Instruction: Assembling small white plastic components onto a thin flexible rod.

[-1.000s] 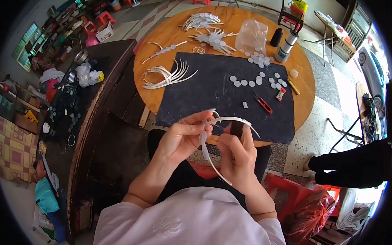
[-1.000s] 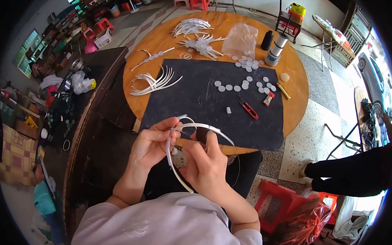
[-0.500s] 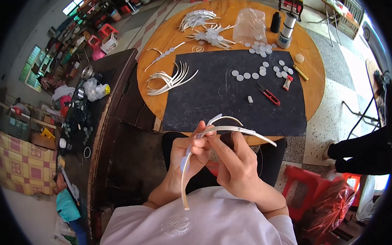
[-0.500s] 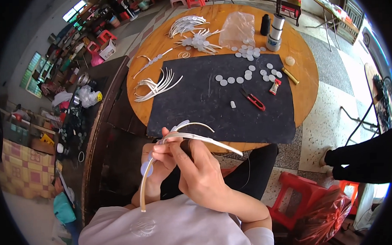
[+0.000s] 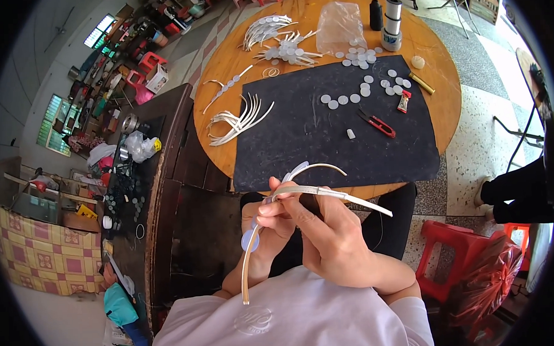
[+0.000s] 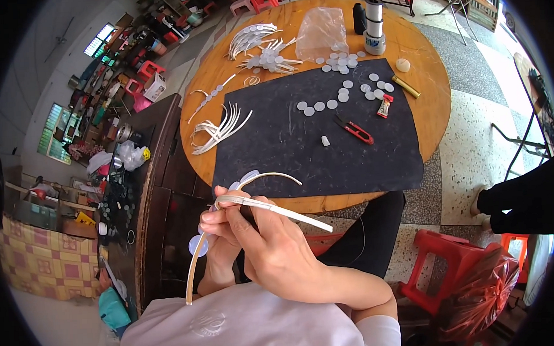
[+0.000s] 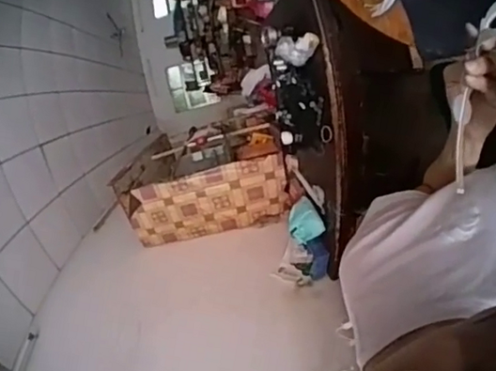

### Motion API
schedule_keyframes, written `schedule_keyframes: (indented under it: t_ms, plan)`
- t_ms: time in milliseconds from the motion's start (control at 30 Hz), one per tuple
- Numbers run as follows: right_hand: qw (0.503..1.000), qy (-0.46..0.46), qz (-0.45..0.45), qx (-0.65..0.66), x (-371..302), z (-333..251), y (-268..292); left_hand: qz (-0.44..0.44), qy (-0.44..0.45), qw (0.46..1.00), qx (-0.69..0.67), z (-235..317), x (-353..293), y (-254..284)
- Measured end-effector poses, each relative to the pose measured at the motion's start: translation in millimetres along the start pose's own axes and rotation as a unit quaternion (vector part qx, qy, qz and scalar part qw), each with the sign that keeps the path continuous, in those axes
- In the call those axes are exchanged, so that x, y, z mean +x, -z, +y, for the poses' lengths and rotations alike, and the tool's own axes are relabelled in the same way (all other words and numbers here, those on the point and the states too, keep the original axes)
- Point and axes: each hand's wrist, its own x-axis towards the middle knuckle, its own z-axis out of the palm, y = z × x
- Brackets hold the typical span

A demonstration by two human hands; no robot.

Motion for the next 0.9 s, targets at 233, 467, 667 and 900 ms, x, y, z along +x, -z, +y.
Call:
schedule_keyframes:
  t_ms: [233, 467, 667, 900]
  plan:
    - [1.0, -0.021, 0.015, 0.017, 0, 0, 3, 0.013, -0.021, 0.998, 0.054, 2, -1, 2]
    - [0.996, -0.077, 0.042, 0.033, -6, 16, 12, 0.05, -0.144, 0.884, 0.442, 0, -5, -7]
    - [0.999, -0.023, 0.033, -0.017, -19, 47, 7, 0.051, -0.15, 0.718, 0.678, -8, 0, -9]
    - [0.998, -0.039, 0.035, -0.046, -32, 50, 6, 0.083, -0.178, 0.584, 0.788, -23, 5, -10]
